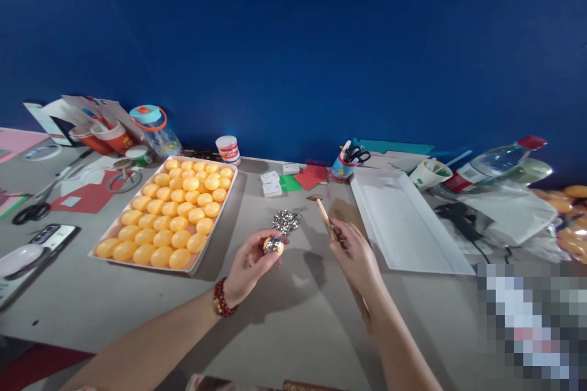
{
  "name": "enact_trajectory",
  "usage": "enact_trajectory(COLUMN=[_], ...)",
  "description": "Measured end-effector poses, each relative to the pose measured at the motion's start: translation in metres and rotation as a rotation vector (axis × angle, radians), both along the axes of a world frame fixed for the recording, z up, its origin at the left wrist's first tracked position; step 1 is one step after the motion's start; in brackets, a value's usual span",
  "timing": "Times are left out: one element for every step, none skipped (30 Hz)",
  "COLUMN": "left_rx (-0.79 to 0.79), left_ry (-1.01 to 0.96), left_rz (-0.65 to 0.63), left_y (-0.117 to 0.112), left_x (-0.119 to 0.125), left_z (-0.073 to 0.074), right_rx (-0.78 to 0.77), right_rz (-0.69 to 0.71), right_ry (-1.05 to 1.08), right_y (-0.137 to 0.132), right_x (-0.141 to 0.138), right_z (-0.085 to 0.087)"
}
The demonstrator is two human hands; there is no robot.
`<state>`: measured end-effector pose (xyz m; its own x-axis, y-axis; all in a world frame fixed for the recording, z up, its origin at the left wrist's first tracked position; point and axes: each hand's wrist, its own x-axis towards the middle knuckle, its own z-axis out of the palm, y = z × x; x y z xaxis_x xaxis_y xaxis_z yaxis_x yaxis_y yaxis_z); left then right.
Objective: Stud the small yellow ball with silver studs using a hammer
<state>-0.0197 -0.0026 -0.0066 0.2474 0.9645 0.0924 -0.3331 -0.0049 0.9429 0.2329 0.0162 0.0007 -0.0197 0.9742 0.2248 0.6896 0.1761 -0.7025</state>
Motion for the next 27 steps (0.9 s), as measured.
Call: enact_trajectory(left_rx=[-0.002,-0.005,-0.009,-0.014,-0.015,-0.016,-0.017,-0.017,-0.019,-0.025,-0.034,-0.046,-0.061,-0.073,-0.084,-0.092,-0.098,-0.103,-0.109,-0.115,-0.119,-0.122,-0.123,-0.124,-0.125,-0.126,-0.125], left_ry=[0.0,0.001,0.004,0.007,0.004,-0.002,-0.01,-0.021,-0.035,-0.052,-0.072,-0.093,-0.114,-0.135,-0.155,-0.171,-0.184,-0.194,-0.199,-0.2,-0.198,-0.196,-0.193,-0.19,-0.186,-0.183,-0.18], left_rz=[-0.001,0.0,0.002,-0.001,0.002,0.001,0.003,0.007,0.011,0.017,0.025,0.033,0.045,0.059,0.077,0.095,0.111,0.124,0.132,0.139,0.141,0.142,0.143,0.143,0.142,0.141,0.139], left_y=[0.0,0.0,0.0,0.0,0.0,0.0,0.001,0.001,0.002,0.003,0.005,0.006,0.008,0.01,0.011,0.013,0.014,0.015,0.015,0.016,0.016,0.016,0.015,0.015,0.014,0.014,0.014], left_x=[0.0,0.0,-0.001,-0.001,-0.001,-0.001,-0.001,-0.001,-0.001,0.0,0.0,0.0,0.0,-0.001,-0.001,-0.001,-0.001,-0.002,-0.002,-0.002,-0.002,-0.002,-0.002,-0.002,-0.002,-0.002,-0.002], left_z=[0.0,-0.001,-0.001,-0.001,-0.001,-0.001,-0.001,-0.001,-0.002,-0.002,-0.003,-0.003,-0.004,-0.005,-0.006,-0.007,-0.007,-0.008,-0.008,-0.008,-0.008,-0.008,-0.008,-0.008,-0.008,-0.008,-0.009], right_rx=[-0.002,-0.008,-0.02,-0.034,-0.051,-0.069,-0.091,-0.118,-0.152,-0.2,-0.25,-0.296,-0.331,-0.357,-0.369,-0.368,-0.353,-0.327,-0.296,-0.262,-0.228,-0.197,-0.171,-0.15,-0.133,-0.125,-0.124], right_rz=[0.013,0.029,0.044,0.054,0.063,0.072,0.079,0.095,0.111,0.131,0.156,0.18,0.194,0.211,0.229,0.254,0.28,0.3,0.314,0.32,0.324,0.326,0.33,0.338,0.346,0.352,0.353], right_ry=[0.052,0.116,0.187,0.257,0.325,0.389,0.445,0.497,0.547,0.582,0.603,0.616,0.618,0.603,0.571,0.526,0.474,0.423,0.376,0.336,0.301,0.272,0.246,0.224,0.207,0.195,0.19], right_y=[0.001,0.001,0.001,0.001,0.0,-0.001,-0.004,-0.006,-0.01,-0.013,-0.017,-0.021,-0.025,-0.029,-0.032,-0.035,-0.037,-0.039,-0.04,-0.04,-0.04,-0.04,-0.039,-0.038,-0.038,-0.037,-0.037], right_x=[0.001,0.001,0.001,0.0,-0.002,-0.004,-0.007,-0.011,-0.014,-0.018,-0.022,-0.025,-0.028,-0.031,-0.034,-0.036,-0.038,-0.039,-0.041,-0.042,-0.043,-0.044,-0.045,-0.045,-0.045,-0.045,-0.045], right_z=[-0.002,-0.004,-0.005,-0.005,-0.004,-0.002,0.002,0.007,0.011,0.016,0.021,0.024,0.028,0.03,0.032,0.034,0.035,0.036,0.036,0.037,0.037,0.037,0.036,0.036,0.035,0.035,0.034])
